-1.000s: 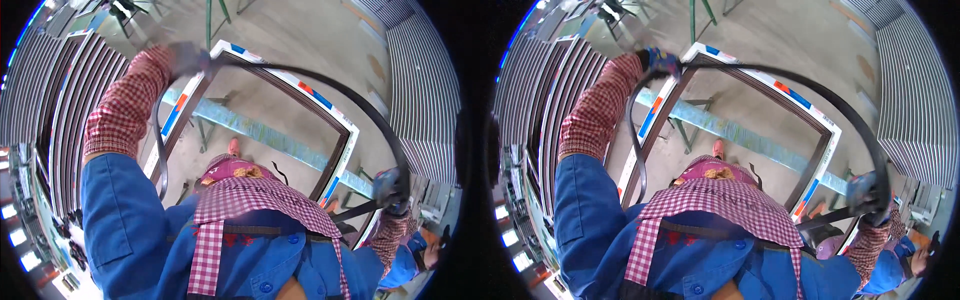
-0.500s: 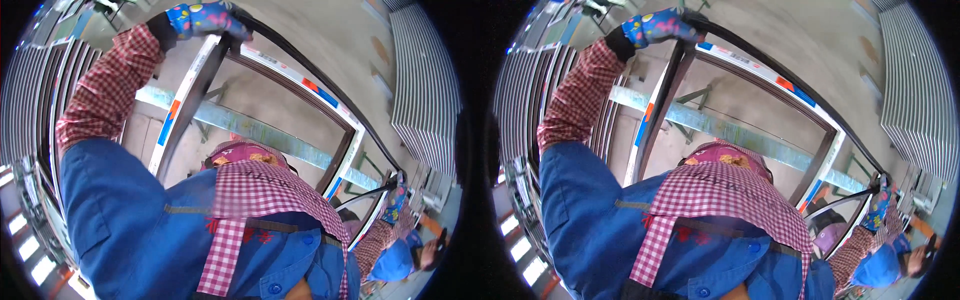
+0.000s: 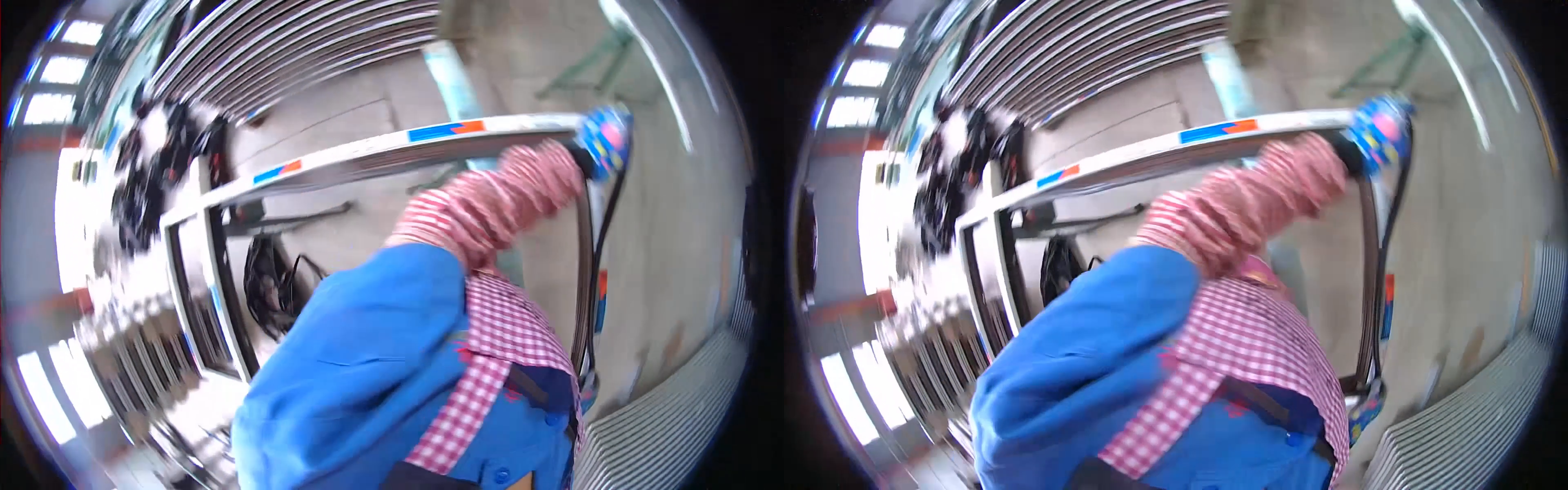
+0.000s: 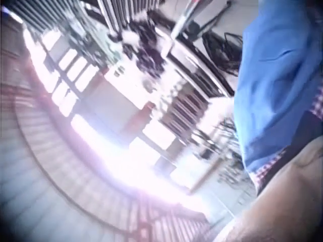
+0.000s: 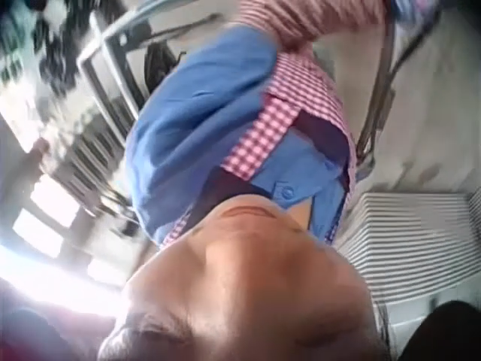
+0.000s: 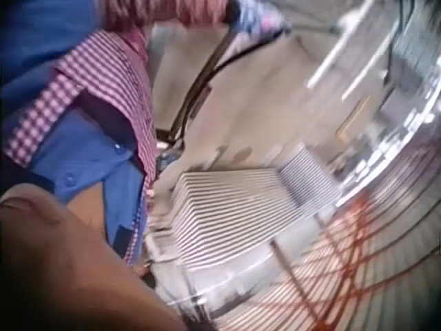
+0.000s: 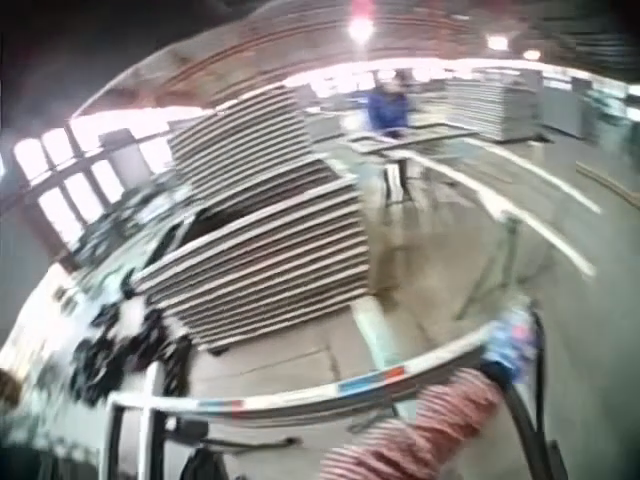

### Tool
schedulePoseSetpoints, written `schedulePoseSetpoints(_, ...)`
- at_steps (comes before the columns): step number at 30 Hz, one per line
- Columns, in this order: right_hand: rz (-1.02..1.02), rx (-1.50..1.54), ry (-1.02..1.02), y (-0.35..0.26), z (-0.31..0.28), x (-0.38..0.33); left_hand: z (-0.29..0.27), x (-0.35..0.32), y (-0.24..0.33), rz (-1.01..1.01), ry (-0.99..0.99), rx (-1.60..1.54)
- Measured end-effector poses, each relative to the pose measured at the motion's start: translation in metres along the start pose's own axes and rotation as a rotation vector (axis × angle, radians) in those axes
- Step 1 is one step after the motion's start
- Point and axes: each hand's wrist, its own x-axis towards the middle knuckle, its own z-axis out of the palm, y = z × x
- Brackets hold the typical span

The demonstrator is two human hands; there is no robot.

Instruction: Assembling aluminum window or door frames by joining metal sections and inserting rubber seals.

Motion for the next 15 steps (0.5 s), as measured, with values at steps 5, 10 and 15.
schedulePoseSetpoints(5,-0.140,-0.058,-0.304,-0.046,0.061,0.064,0.002,-0.016,0.032,-0.256,0.062,-0.026)
schedulePoseSetpoints(10,-0.217,-0.055,-0.487,-0.040,0.114,0.082,-0.004,-0.027,0.036,-0.278,-0.003,-0.062)
schedulePoseSetpoints(15,-0.289,-0.025,-0.620,-0.039,0.157,0.104,-0.008,-0.025,0.037,-0.301,-0.175,-0.098)
